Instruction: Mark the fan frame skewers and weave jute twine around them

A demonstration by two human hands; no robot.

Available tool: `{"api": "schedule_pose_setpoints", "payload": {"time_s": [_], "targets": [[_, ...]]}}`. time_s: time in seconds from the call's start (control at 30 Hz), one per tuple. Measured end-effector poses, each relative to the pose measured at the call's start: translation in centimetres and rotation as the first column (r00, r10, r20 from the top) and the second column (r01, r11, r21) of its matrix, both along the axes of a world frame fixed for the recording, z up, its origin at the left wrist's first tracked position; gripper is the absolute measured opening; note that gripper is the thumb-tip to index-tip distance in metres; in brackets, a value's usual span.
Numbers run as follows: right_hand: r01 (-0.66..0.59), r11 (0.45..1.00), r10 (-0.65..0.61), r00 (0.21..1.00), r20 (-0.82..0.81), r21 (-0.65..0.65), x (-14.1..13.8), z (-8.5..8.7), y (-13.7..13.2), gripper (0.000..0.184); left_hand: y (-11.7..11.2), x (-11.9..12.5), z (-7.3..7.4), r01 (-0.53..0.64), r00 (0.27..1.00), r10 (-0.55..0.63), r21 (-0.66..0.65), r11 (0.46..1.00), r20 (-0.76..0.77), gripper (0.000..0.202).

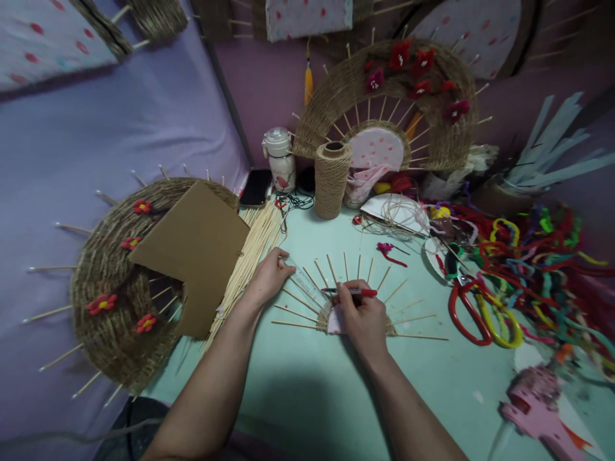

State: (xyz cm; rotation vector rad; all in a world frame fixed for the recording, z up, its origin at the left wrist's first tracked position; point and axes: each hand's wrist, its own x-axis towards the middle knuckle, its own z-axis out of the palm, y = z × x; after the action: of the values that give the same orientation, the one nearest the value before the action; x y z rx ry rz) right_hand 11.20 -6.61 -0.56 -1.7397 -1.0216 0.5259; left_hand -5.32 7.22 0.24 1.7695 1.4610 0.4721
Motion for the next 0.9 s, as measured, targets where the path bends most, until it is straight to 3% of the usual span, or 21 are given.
{"api": "schedule_pose_setpoints", "payload": {"time_s": [0.9], "targets": [[-0.014, 1.000, 0.015, 0.999, -0.040, 0.012, -0.11, -0.21, -0.10, 0.034, -0.11, -0.05, -0.26, 0.009, 0.999, -0.007, 0.049, 0.999, -0.050, 0.028]]}}
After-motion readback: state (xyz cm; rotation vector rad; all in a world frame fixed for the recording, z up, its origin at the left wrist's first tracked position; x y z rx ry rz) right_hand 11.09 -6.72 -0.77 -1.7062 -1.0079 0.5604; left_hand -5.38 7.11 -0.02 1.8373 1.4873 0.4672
